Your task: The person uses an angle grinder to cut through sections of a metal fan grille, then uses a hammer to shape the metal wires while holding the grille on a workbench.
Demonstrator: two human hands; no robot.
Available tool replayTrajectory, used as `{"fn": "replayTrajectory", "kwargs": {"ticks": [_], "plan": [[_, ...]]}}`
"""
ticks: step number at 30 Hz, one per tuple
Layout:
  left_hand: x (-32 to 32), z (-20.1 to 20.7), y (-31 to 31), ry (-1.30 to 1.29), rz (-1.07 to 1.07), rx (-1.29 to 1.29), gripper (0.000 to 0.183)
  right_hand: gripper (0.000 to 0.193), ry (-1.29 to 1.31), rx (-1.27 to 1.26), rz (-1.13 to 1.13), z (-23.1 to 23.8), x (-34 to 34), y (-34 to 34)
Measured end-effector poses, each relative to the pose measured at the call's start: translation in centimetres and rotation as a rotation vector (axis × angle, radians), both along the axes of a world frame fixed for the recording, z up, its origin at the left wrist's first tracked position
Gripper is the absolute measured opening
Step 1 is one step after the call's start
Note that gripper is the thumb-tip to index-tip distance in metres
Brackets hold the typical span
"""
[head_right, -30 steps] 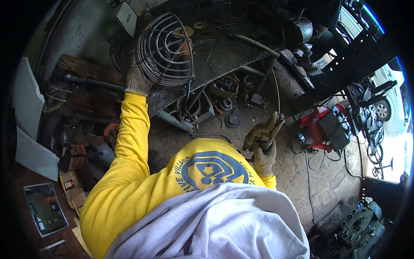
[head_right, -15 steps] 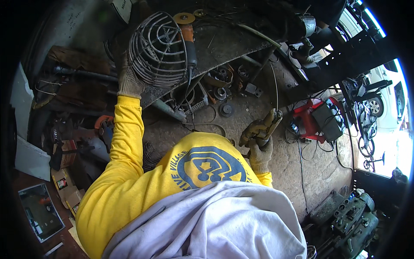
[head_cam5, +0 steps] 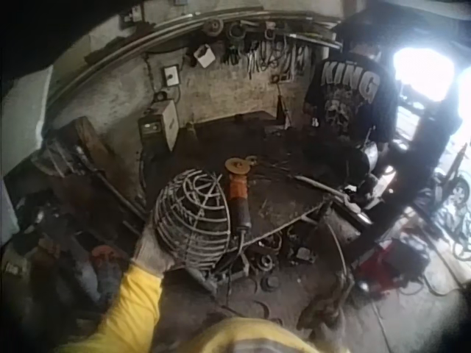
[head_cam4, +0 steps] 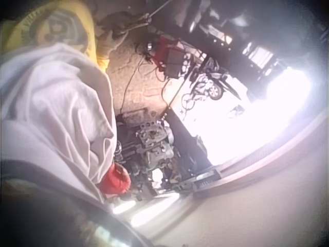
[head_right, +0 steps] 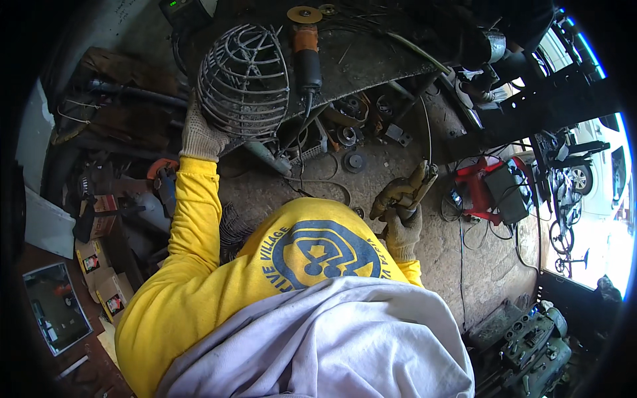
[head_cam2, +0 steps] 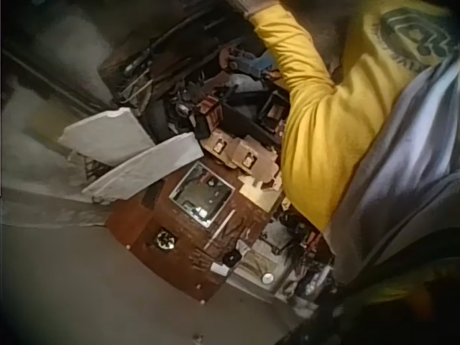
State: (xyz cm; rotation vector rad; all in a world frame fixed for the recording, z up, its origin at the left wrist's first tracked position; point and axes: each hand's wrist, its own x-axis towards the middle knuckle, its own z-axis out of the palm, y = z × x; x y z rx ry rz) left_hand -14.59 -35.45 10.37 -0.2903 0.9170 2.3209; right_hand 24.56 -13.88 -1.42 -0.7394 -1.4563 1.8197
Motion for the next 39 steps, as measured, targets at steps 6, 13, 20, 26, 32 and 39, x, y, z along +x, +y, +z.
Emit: {"fn": "replayTrajectory", "kwargs": {"ticks": [6, 13, 20, 26, 32, 39], "plan": [[-0.6, -1.1, -0.8, 0.050, -0.007, 0.041, 0.057, 0.039, 0.010, -0.006, 0.025, -0.2, -0.2, 0.0], [-0.5, -1.1, -0.5, 0.035, 0.040, 0.003, 0.057, 0.040, -0.001, 0.001, 0.017, 0.4, -0.4, -0.1], [-0.9, -2.2, -0.4, 0.018, 0.053, -0.013, 0.059, 0.038, 0.040, -0.017, 0.058, -0.1, -0.6, 0.2], [0.4, -0.5, -0.3, -0.019, 0.044, -0.046, 0.059, 0.036, -0.015, 0.013, 0.001, -0.7, -0.6, 0.6], [-0.4, -0.8, -1.1, 0.056, -0.018, 0.061, 0.056, 0.034, -0.011, 0.011, 0.016, -0.7, -0.8, 0.9], [-1.2, -1.6, -1.8, 0.512, -0.138, -0.052, 0.060, 0.035, 0.009, 0.009, -0.028, -0.6, -1.1, 0.6]]}}
